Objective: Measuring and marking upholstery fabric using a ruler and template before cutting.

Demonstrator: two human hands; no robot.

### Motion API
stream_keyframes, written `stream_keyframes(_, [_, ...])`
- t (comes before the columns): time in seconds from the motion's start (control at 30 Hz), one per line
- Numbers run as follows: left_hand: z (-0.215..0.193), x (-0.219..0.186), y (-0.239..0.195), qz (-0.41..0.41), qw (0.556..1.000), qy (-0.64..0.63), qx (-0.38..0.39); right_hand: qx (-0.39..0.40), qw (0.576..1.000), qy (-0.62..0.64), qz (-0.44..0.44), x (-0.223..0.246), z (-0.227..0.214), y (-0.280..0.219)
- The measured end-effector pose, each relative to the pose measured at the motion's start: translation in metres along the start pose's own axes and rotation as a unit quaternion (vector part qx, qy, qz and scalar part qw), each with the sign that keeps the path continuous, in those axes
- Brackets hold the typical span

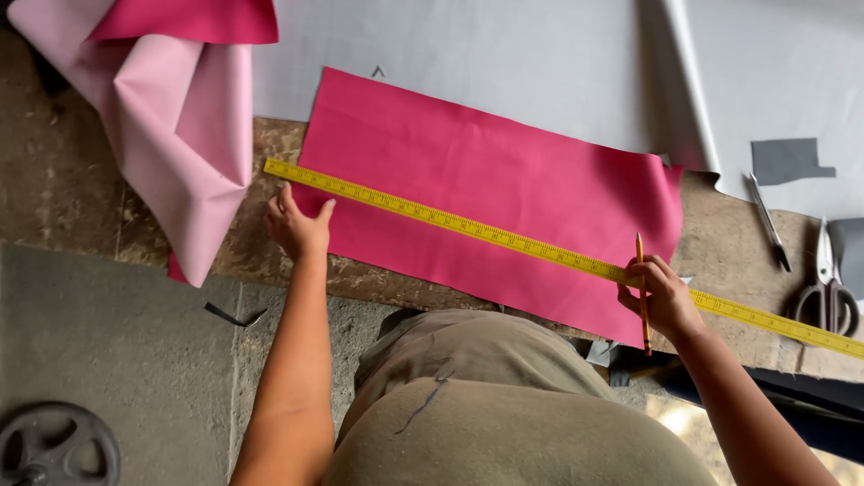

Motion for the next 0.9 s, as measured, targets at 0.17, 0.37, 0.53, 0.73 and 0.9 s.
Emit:
stream_keyframes(0.17, [-0.015,-0.023,0.002,-0.031,0.999,-0.025,0.034,0.029,0.999,-0.018,-0.023,0.017,0.019,0.001])
stream_keyframes(0.37, [0.009,-0.055,-0.006,0.023,0.997,-0.050,0.056,-0.030,0.998,-0.036,-0.051,0.009,0.024,0.009])
stream_keyframes(0.53, [0.038,-0.058,-0.004,-0.015,0.980,0.061,0.188,-0.022,0.992,-0.094,-0.078,0.012,0.015,0.021])
stream_keyframes(0.73, [0.042,-0.059,-0.008,-0.027,0.990,0.054,0.128,-0.006,0.989,-0.144,-0.043,-0.023,0.004,0.004])
stream_keyframes(0.9, [0.038,-0.062,-0.008,0.004,0.996,0.027,0.088,-0.002,0.977,-0.191,0.094,-0.089,-0.030,-0.039])
Point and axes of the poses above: each hand's wrist, its own y-axis towards the middle knuckle, its own z-axis out of the palm, x = y × z, the point moved 8 cm from there along y, towards the middle knuckle, and after that the axes turned 7 degrees about -y, right-handed, at the moved point
